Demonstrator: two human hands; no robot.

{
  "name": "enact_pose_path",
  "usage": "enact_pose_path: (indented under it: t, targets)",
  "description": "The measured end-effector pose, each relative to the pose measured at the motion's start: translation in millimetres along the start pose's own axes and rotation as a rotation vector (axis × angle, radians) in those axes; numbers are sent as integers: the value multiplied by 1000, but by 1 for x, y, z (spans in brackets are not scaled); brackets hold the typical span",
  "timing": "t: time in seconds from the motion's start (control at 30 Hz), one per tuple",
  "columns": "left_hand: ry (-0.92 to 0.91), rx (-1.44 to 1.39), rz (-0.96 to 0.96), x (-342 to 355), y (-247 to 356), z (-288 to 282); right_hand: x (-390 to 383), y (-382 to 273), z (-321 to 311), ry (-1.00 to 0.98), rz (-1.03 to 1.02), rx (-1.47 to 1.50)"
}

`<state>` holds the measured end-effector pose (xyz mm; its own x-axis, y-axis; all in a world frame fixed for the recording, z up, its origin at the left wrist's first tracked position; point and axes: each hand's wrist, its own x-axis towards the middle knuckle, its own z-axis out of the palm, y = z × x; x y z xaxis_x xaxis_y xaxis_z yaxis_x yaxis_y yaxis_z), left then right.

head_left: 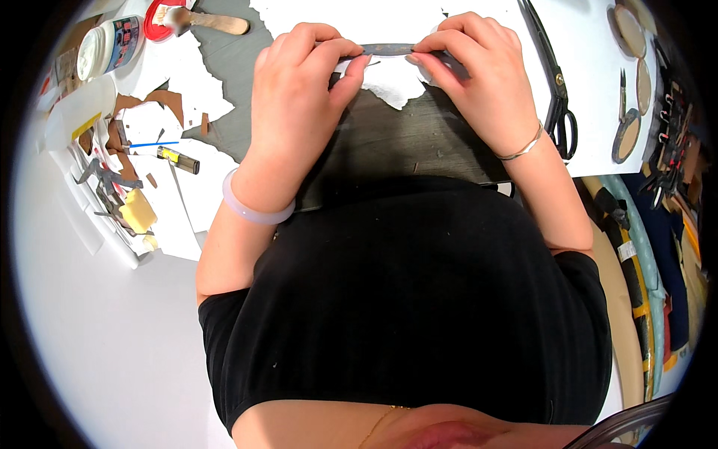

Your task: The person retrieves a strip of dark material from a bin and places it on a white work surface. They use a ruler to measure and mark the strip, then use a yellow utility knife to cut the material along the ruler's edge. The person repeats the measuring and cutting process to create smaller pieces.

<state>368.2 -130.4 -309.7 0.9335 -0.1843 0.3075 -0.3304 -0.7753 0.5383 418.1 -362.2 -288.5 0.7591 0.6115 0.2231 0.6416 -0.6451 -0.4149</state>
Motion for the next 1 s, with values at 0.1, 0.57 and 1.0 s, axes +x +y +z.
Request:
enact_pose_path:
  t: [0.1,0.57,1.0]
  targets:
    - [-18,-7,-39,0,1,1,-1,2,-2,20,1,-18]
    - [7,-99,-197,3,9,4,16,-20,-10,-40,157,171]
    - [44,-79,-183,-10,-2,-2,28,-27,-9,-145,234,195]
